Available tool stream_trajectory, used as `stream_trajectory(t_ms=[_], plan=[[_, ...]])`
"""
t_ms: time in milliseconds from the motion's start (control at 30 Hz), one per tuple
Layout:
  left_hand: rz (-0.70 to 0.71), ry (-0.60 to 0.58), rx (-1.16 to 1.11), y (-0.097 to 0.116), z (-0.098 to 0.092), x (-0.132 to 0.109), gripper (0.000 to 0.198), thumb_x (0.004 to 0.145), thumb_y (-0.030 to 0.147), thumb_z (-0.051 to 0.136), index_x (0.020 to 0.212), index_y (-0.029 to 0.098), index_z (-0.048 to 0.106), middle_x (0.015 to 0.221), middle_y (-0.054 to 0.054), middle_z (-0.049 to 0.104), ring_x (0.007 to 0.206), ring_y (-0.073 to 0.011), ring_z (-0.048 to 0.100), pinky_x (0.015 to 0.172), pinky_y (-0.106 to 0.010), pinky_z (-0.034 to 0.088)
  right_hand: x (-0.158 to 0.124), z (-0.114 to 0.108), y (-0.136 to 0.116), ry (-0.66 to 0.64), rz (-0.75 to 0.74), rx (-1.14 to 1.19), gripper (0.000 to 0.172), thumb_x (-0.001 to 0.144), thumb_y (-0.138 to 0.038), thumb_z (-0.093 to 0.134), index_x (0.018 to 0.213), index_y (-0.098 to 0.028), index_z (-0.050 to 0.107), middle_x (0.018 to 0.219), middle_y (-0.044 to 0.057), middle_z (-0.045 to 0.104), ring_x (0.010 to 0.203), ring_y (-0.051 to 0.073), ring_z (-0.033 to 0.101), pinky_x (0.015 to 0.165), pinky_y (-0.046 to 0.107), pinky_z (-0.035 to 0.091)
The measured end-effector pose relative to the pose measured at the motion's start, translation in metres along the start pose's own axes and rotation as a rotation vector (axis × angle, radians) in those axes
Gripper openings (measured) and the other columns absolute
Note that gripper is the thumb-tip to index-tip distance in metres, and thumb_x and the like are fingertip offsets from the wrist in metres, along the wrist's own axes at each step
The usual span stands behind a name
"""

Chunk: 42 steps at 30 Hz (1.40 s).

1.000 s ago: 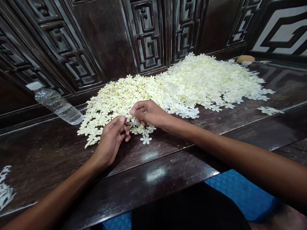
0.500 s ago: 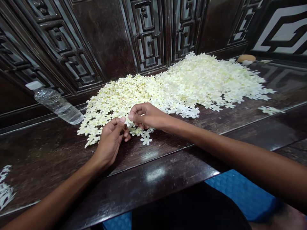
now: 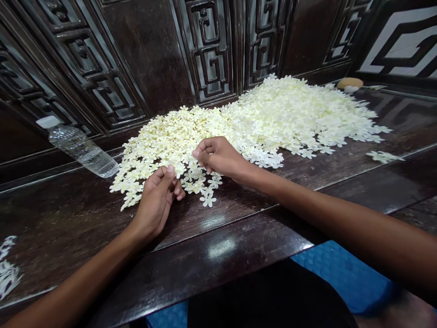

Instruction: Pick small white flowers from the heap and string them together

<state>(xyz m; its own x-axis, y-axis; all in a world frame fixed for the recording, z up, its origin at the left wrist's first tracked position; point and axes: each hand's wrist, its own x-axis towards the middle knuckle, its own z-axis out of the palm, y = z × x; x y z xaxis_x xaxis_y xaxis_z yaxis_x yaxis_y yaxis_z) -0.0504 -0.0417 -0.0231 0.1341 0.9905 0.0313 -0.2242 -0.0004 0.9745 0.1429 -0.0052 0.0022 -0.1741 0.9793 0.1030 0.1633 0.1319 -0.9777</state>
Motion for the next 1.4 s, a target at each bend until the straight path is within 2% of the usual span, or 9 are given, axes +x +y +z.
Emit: stream_trajectory(t_ms=[200,300,367,500,733,1000,1100,1233,1400], plan=[[-0.002,0.006,0.027,0.000,0.000,-0.001,0.037,0.087,0.040,0.081,0.079,0.019,0.052,0.068,0.004,0.042,0.059,-0.0094,0.043,0.055,-0.022,0.044,-0.003,0.003,0.002,-0.028,-0.122,-0.248,0.023,0.100,-0.030,0.063,0.083,-0.015,0.068,0.070,0.003,0.066,0.060,0.011,0.053,0.059,0.027,0.038],[0.013,0.004,0.045,0.001,0.001,-0.002,0.038,0.087,0.041,0.081,0.078,0.019,0.052,0.065,0.005,0.042,0.058,-0.0091,0.042,0.055,-0.022,0.044,-0.006,0.006,0.002,-0.116,-0.094,-0.181,0.035,0.105,-0.044,0.055,0.090,-0.015,0.070,0.069,0.002,0.065,0.054,0.010,0.049,0.055,0.026,0.036],[0.029,-0.004,0.055,0.002,0.002,-0.002,0.038,0.088,0.041,0.081,0.077,0.018,0.052,0.063,0.005,0.042,0.057,-0.0089,0.042,0.055,-0.022,0.044,-0.008,0.007,0.001,-0.187,-0.080,-0.115,0.037,0.103,-0.049,0.059,0.089,-0.015,0.067,0.069,0.002,0.065,0.054,0.009,0.050,0.054,0.025,0.037],[0.033,-0.003,0.045,0.002,0.004,-0.002,0.039,0.086,0.042,0.082,0.077,0.017,0.053,0.062,0.005,0.042,0.056,-0.0085,0.042,0.054,-0.021,0.043,-0.009,0.008,-0.003,-0.304,-0.070,0.007,0.033,0.095,-0.045,0.072,0.086,-0.016,0.062,0.068,-0.001,0.061,0.055,0.008,0.050,0.053,0.023,0.037],[-0.042,-0.003,-0.027,0.003,0.004,-0.001,0.037,0.086,0.050,0.079,0.094,0.018,0.061,0.079,-0.002,0.060,0.060,-0.0110,0.050,0.053,-0.024,0.046,-0.007,0.010,0.001,-0.243,-0.139,0.000,0.033,0.100,-0.040,0.066,0.078,-0.017,0.057,0.067,-0.002,0.057,0.057,0.008,0.046,0.054,0.022,0.035],[-0.045,-0.034,-0.017,0.003,0.002,-0.001,0.025,0.081,0.028,0.082,0.091,0.017,0.061,0.080,0.000,0.057,0.060,-0.0081,0.047,0.056,-0.022,0.046,-0.007,0.010,0.002,-0.221,-0.223,-0.064,0.036,0.099,-0.040,0.067,0.073,-0.017,0.057,0.065,-0.002,0.058,0.060,0.009,0.047,0.059,0.023,0.037],[-0.025,-0.014,0.004,0.003,0.002,-0.001,0.029,0.082,0.033,0.084,0.087,0.017,0.060,0.074,0.002,0.052,0.059,-0.0079,0.045,0.056,-0.021,0.045,-0.006,0.011,0.004,-0.213,-0.190,-0.069,0.039,0.099,-0.046,0.067,0.074,-0.017,0.059,0.067,-0.001,0.061,0.057,0.008,0.049,0.056,0.023,0.038],[0.022,-0.040,0.061,0.003,0.002,-0.001,0.035,0.084,0.041,0.083,0.081,0.015,0.059,0.074,0.002,0.051,0.060,-0.0079,0.044,0.055,-0.022,0.045,-0.006,0.011,0.005,-0.289,-0.092,-0.025,0.042,0.100,-0.054,0.062,0.082,-0.016,0.063,0.072,0.001,0.066,0.050,0.007,0.050,0.048,0.022,0.038],[0.036,-0.049,0.069,0.003,0.001,-0.001,0.036,0.085,0.043,0.083,0.082,0.015,0.061,0.073,0.001,0.051,0.060,-0.0085,0.045,0.055,-0.023,0.045,-0.009,0.011,0.001,-0.308,-0.056,0.087,0.035,0.095,-0.049,0.072,0.088,-0.016,0.062,0.067,-0.002,0.061,0.049,0.007,0.051,0.045,0.021,0.038]])
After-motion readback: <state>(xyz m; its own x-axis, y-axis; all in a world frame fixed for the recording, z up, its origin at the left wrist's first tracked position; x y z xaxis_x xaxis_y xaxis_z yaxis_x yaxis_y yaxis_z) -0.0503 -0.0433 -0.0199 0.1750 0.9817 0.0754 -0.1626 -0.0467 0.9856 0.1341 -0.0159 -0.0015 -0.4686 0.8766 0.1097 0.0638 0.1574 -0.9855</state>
